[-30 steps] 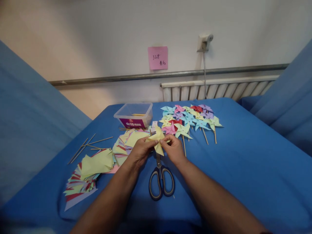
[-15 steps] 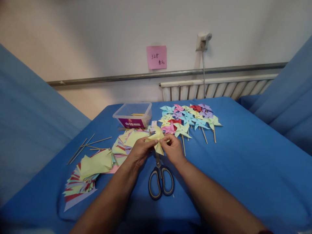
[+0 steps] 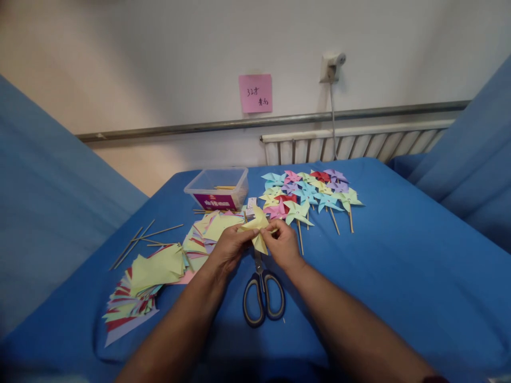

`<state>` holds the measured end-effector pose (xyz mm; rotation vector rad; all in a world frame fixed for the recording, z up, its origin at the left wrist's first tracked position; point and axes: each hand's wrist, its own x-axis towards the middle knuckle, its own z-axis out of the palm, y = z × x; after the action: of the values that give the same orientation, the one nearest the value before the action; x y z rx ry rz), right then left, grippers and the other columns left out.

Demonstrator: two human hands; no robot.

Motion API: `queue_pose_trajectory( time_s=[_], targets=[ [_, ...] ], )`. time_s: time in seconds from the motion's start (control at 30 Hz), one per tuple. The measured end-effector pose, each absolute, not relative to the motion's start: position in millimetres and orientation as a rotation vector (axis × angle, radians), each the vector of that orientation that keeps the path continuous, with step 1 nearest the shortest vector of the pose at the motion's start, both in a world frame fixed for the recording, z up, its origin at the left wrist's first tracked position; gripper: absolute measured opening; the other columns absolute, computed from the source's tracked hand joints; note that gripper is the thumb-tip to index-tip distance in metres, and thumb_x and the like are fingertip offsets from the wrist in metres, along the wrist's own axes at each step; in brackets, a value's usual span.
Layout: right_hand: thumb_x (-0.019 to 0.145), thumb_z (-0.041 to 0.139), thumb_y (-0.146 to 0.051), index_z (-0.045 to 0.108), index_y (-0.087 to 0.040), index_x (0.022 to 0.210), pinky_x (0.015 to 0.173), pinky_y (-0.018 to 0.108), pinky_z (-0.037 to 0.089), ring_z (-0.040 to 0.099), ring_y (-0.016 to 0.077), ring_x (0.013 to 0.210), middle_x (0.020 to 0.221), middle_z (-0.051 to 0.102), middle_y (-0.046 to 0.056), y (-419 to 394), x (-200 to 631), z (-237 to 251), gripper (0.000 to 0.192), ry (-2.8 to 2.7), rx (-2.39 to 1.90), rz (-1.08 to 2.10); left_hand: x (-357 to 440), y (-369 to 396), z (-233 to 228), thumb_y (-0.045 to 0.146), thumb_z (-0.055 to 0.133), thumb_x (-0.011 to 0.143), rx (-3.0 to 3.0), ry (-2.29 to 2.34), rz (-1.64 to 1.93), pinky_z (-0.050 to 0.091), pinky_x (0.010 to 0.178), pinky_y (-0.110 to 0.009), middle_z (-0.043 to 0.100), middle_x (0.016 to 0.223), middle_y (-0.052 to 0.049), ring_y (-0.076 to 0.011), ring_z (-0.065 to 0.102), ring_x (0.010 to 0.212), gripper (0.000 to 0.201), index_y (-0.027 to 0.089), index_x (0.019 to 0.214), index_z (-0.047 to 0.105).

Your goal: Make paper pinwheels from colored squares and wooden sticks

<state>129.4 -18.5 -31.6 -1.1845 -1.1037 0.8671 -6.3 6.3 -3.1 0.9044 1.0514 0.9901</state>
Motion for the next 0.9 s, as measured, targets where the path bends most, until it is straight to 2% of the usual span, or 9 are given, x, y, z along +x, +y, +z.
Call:
queue_pose_trajectory(
  time_s=[0.37, 0.47, 0.53, 0.6, 0.67, 0.77, 0.9],
  targets=[
    [0.074, 0.068, -0.037, 0.057, -0.02, 0.071, 0.047, 0.023, 0.033, 0.045, 0.0105, 0.049, 0.057, 0.052, -0.005, -18, 128, -33, 0.02, -1.098, -1.153, 0.91, -5, 7, -4, 0.027, 0.085, 0.051, 0.917, 1.08, 1.035, 0.046, 0.057, -0.027, 0.069, 0.068, -0.006, -0.0155, 0.061, 0.056, 0.035, 0.011, 0.078, 0.069],
    [0.072, 0.072, -0.034, 0.06, -0.021, 0.089, 0.052, 0.023, 0.04, 0.048, 0.0098, 0.053, 0.066, 0.056, -0.006, -18, 127, -34, 0.024, -0.987, -1.043, 0.988, -5, 7, -3, 0.026, 0.085, 0.051, 0.877, 1.063, 1.077, 0.047, 0.059, -0.028, 0.068, 0.068, -0.005, -0.0156, 0.062, 0.057, 0.033, 0.011, 0.075, 0.068],
    [0.071, 0.074, -0.031, 0.057, -0.025, 0.11, 0.062, 0.025, 0.047, 0.055, 0.0102, 0.061, 0.083, 0.061, -0.004, -17, 127, -33, 0.044, -0.881, -0.958, 1.01, -5, 7, -1, 0.025, 0.084, 0.051, 0.841, 1.051, 1.103, 0.048, 0.06, -0.028, 0.068, 0.067, -0.005, -0.015, 0.061, 0.057, 0.031, 0.012, 0.072, 0.067],
    [0.071, 0.076, -0.031, 0.051, -0.027, 0.123, 0.073, 0.029, 0.051, 0.061, 0.0125, 0.073, 0.096, 0.063, -0.001, -16, 128, -31, 0.059, -0.781, -0.911, 1.035, -5, 6, 1, 0.025, 0.084, 0.051, 0.808, 1.043, 1.119, 0.049, 0.062, -0.028, 0.068, 0.067, -0.004, -0.0145, 0.061, 0.058, 0.03, 0.012, 0.072, 0.066],
    [0.07, 0.077, -0.033, 0.052, -0.025, 0.122, 0.078, 0.033, 0.052, 0.064, 0.0155, 0.081, 0.096, 0.065, 0.001, -15, 129, -30, 0.058, -0.712, -0.902, 1.093, -4, 6, 4, 0.024, 0.084, 0.05, 0.789, 1.039, 1.134, 0.049, 0.062, -0.027, 0.068, 0.066, -0.004, -0.0144, 0.061, 0.058, 0.03, 0.012, 0.072, 0.067],
    [0.067, 0.079, -0.035, 0.06, -0.021, 0.105, 0.081, 0.035, 0.052, 0.066, 0.0189, 0.084, 0.089, 0.068, 0.003, -16, 127, -28, 0.045, -0.726, -0.872, 1.214, -3, 5, 7, 0.023, 0.083, 0.051, 0.784, 1.032, 1.142, 0.049, 0.062, -0.027, 0.068, 0.066, -0.004, -0.0143, 0.061, 0.058, 0.029, 0.012, 0.073, 0.067],
    [0.066, 0.081, -0.036, 0.066, -0.021, 0.098, 0.087, 0.038, 0.052, 0.068, 0.0221, 0.091, 0.095, 0.074, 0.005, -17, 124, -29, 0.039, -0.778, -0.789, 1.307, -1, 3, 7, 0.023, 0.083, 0.052, 0.793, 1.003, 1.135, 0.05, 0.063, -0.028, 0.069, 0.069, -0.004, -0.0151, 0.062, 0.06, 0.03, 0.011, 0.075, 0.069]
  ],
)
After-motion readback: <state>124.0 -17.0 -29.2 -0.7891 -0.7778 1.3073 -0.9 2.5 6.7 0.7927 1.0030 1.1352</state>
